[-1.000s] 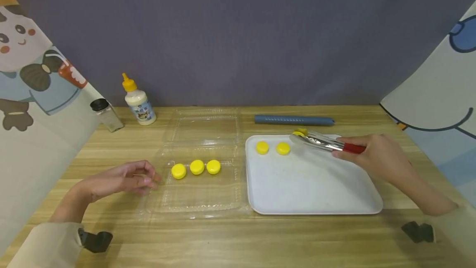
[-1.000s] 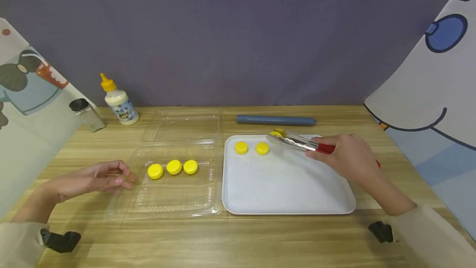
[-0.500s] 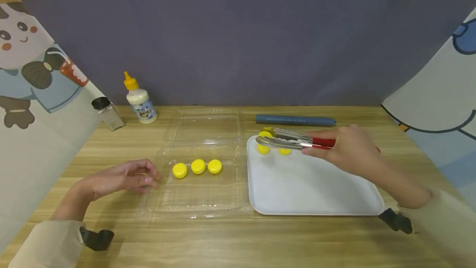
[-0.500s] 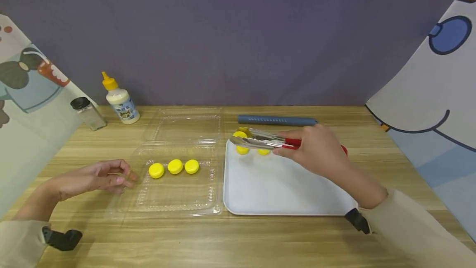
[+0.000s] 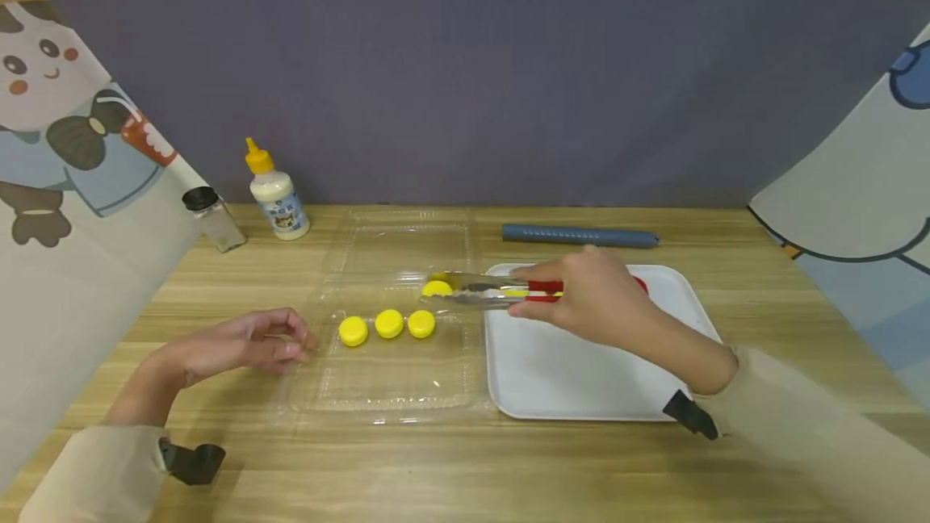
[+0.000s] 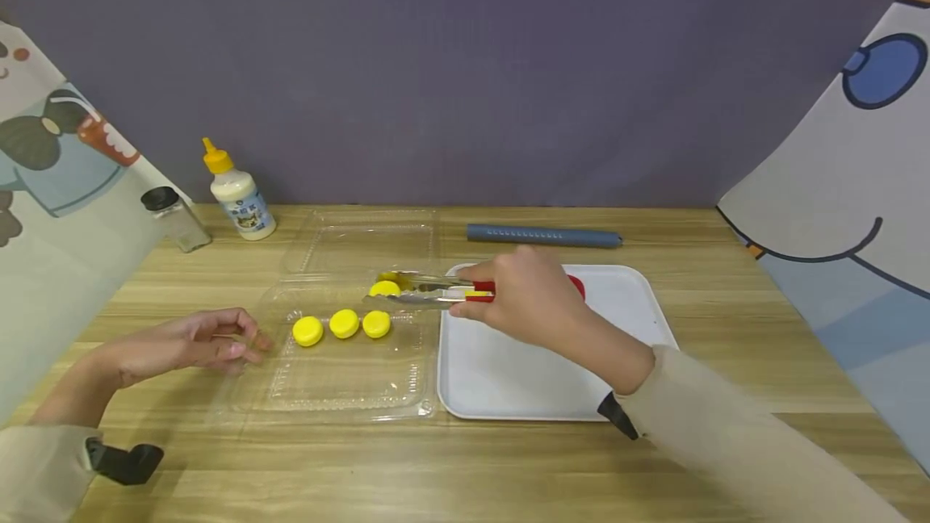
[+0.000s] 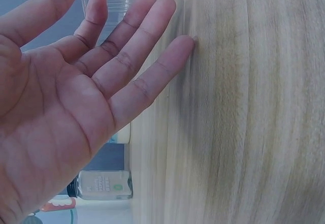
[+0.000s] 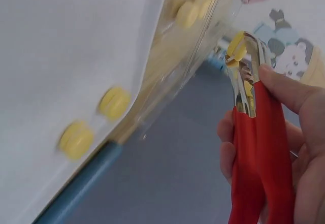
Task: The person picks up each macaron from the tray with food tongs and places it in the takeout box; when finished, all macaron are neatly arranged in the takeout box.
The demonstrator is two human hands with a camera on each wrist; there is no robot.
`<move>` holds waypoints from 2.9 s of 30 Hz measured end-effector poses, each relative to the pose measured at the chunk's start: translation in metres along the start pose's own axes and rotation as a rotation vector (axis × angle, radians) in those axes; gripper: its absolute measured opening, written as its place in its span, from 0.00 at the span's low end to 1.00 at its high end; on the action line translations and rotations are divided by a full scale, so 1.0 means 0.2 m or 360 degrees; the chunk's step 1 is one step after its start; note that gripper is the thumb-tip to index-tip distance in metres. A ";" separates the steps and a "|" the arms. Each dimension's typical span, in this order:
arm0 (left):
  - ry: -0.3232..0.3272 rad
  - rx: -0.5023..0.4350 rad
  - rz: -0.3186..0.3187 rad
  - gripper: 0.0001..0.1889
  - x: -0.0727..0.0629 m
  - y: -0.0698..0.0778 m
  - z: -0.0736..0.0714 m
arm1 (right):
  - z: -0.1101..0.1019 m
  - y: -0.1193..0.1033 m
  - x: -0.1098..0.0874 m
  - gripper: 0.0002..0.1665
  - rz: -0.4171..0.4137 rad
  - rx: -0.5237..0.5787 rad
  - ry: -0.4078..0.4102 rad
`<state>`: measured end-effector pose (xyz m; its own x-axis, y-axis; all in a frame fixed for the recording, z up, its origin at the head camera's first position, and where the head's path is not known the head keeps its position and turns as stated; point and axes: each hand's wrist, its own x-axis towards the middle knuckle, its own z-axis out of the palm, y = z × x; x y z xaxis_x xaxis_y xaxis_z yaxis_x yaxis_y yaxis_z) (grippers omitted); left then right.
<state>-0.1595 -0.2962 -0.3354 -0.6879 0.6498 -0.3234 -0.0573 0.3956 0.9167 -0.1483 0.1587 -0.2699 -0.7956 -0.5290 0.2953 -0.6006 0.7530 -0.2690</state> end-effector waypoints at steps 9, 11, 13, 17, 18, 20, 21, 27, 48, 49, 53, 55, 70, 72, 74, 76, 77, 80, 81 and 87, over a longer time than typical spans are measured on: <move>0.0004 0.0016 0.0032 0.14 0.00 -0.01 0.00 | 0.17 -0.17 0.10 0.23 -0.0155 -0.0007 -0.0081; 0.0004 0.0017 0.0031 0.14 0.00 -0.01 0.00 | 0.20 -0.21 0.11 0.23 -0.0172 -0.0040 -0.0100; 0.0005 0.0016 0.0033 0.15 0.00 -0.01 0.00 | 0.24 -0.24 0.13 0.23 -0.0170 -0.0051 -0.0133; 0.0002 0.0015 0.0043 0.14 0.00 -0.01 0.00 | 0.29 -0.30 0.16 0.24 -0.0161 -0.0044 -0.0216; 0.0001 0.0015 0.0045 0.14 0.00 -0.01 0.00 | 0.30 -0.31 0.17 0.24 -0.0158 -0.0037 -0.0236; 0.0000 0.0018 0.0045 0.14 -0.01 -0.01 0.00 | 0.31 -0.33 0.18 0.24 -0.0157 -0.0047 -0.0277; -0.0001 0.0019 0.0043 0.14 -0.01 -0.01 0.00 | 0.32 -0.34 0.19 0.24 -0.0154 -0.0056 -0.0298; -0.0003 0.0010 0.0033 0.14 0.00 -0.01 0.00 | 0.37 -0.38 0.21 0.25 -0.0160 -0.0136 -0.0397; -0.0008 0.0005 0.0035 0.14 0.00 -0.01 0.00 | 0.38 -0.36 0.19 0.28 -0.0141 -0.0074 -0.0313; -0.0007 0.0004 0.0034 0.14 0.00 -0.01 0.00 | 0.37 -0.35 0.18 0.28 -0.0135 -0.0048 -0.0293; -0.0001 0.0013 0.0020 0.14 0.00 0.00 0.00 | 0.33 -0.29 0.14 0.28 -0.0119 0.0048 -0.0173; 0.0001 0.0019 0.0011 0.14 0.01 0.00 0.00 | 0.30 -0.26 0.11 0.29 -0.0098 0.0084 -0.0126; 0.0008 0.0036 -0.0010 0.15 0.00 -0.01 0.00 | 0.09 -0.01 -0.08 0.30 0.0147 0.0069 0.0003; 0.0009 0.0035 -0.0015 0.14 0.00 -0.01 0.00 | 0.06 0.03 -0.11 0.31 0.0205 0.0057 -0.0003; 0.0008 0.0033 -0.0014 0.14 0.00 -0.01 0.00 | 0.04 0.06 -0.15 0.32 0.0258 0.0045 -0.0001; 0.0007 0.0032 -0.0008 0.14 0.00 -0.01 0.00 | 0.02 0.10 -0.18 0.33 0.0301 0.0029 0.0013; 0.0007 0.0032 -0.0004 0.14 0.00 -0.01 0.00 | 0.01 0.12 -0.20 0.33 0.0313 0.0010 0.0027; 0.0007 0.0034 0.0001 0.14 0.00 -0.01 0.00 | -0.02 0.18 -0.25 0.33 0.0338 -0.0027 0.0064; 0.0006 0.0032 0.0001 0.14 0.00 -0.01 0.00 | -0.03 0.20 -0.26 0.34 0.0341 -0.0046 0.0073; 0.0000 0.0020 -0.0006 0.13 0.00 0.00 0.00 | -0.06 0.29 -0.33 0.38 0.0439 -0.0105 0.0067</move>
<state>-0.1588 -0.2961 -0.3358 -0.6879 0.6481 -0.3267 -0.0507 0.4062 0.9124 -0.1302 0.2425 -0.2945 -0.9234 -0.2849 0.2572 -0.3542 0.8907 -0.2849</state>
